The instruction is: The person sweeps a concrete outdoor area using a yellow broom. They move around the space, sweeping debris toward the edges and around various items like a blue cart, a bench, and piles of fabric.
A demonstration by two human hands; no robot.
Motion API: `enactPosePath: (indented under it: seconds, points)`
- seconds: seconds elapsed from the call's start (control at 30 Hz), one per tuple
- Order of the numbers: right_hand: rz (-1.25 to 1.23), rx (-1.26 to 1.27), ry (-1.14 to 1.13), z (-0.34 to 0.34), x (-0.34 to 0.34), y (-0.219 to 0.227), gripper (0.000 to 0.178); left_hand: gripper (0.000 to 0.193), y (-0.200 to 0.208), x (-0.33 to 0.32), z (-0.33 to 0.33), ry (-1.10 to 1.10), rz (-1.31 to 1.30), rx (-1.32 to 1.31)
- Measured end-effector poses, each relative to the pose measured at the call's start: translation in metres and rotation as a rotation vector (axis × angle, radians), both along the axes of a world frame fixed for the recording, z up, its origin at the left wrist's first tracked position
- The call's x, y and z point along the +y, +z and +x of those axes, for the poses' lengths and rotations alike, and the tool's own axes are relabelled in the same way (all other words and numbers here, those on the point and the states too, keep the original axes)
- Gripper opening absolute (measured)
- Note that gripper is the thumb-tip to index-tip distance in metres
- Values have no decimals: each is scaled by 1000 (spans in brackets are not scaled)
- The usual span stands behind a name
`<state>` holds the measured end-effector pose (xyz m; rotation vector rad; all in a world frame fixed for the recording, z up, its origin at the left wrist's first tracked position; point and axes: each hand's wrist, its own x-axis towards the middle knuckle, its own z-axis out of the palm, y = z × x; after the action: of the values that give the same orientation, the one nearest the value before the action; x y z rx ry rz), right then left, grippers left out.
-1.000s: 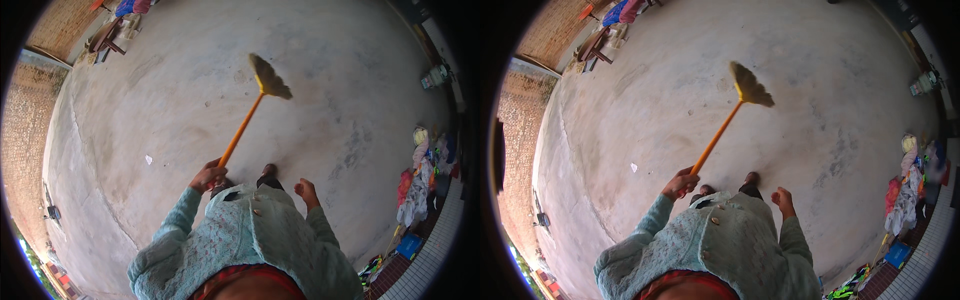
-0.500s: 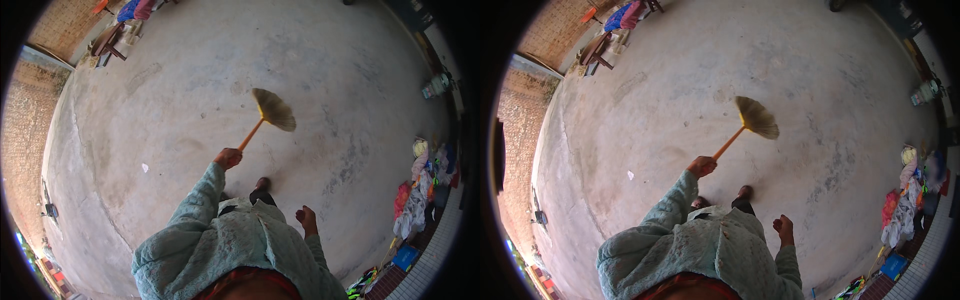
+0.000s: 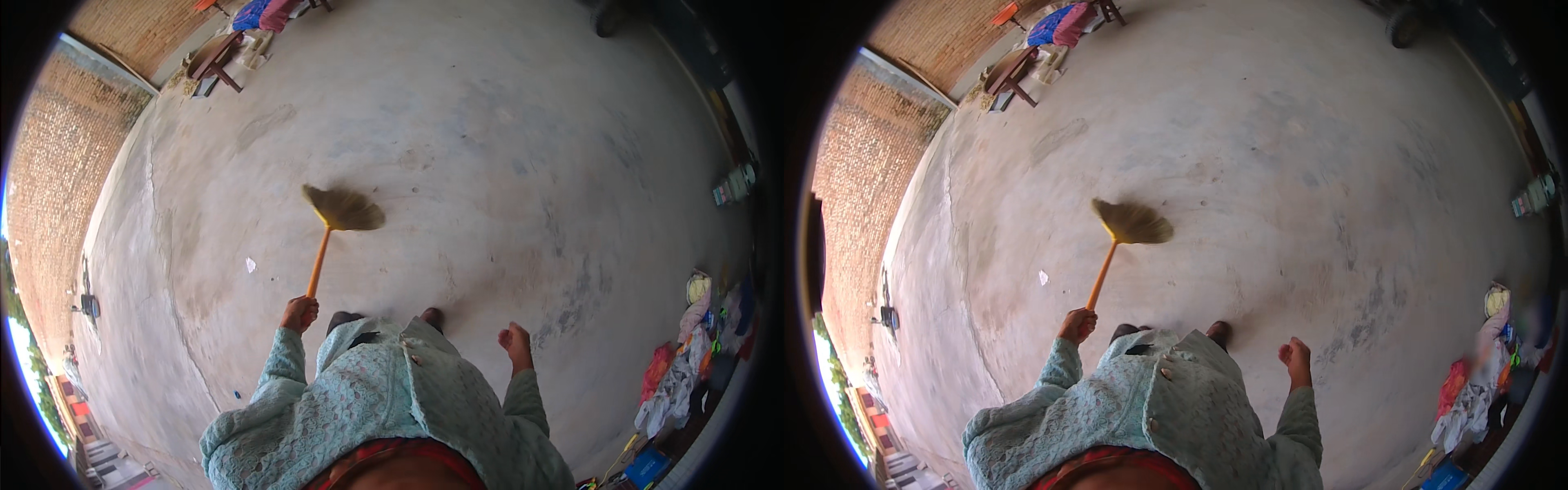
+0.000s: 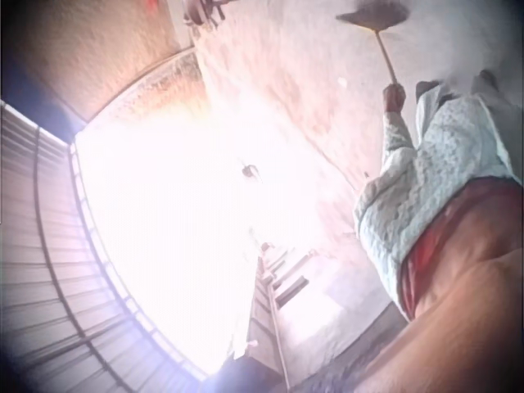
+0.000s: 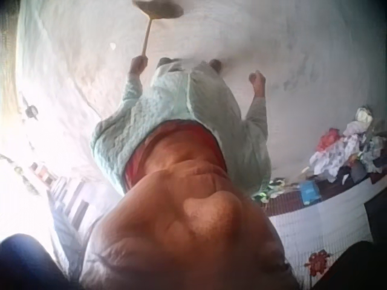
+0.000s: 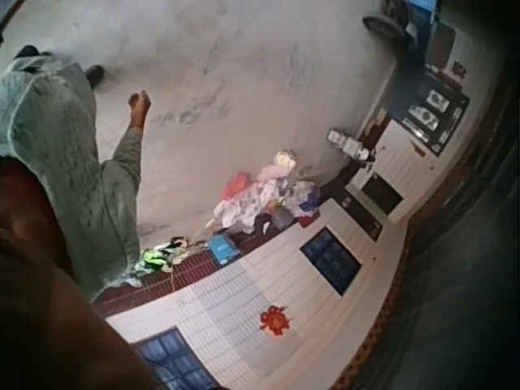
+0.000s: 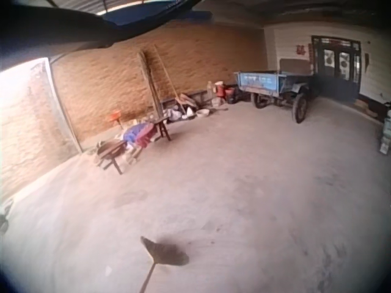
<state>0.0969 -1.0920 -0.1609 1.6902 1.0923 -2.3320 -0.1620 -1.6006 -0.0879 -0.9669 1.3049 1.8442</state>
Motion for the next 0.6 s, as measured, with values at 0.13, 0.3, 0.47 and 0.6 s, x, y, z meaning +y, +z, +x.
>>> enactPosePath:
  seconds: [0.13, 0.3, 0.47, 0.6]
  points:
    - [51, 86, 185, -69, 20, 9, 8, 8, 40, -12, 18, 91, -39, 71]
    - [109, 114, 366, -190, 2, 38, 16, 24, 93, -10, 20, 177, -56, 128]
    - [102, 191, 572, -267, -6, 56, 32, 38, 105, 26, -22, 128, 50, 132]
    - [102, 79, 611, -277, 18, 73, 37, 45, 85, 64, -79, 15, 234, 98]
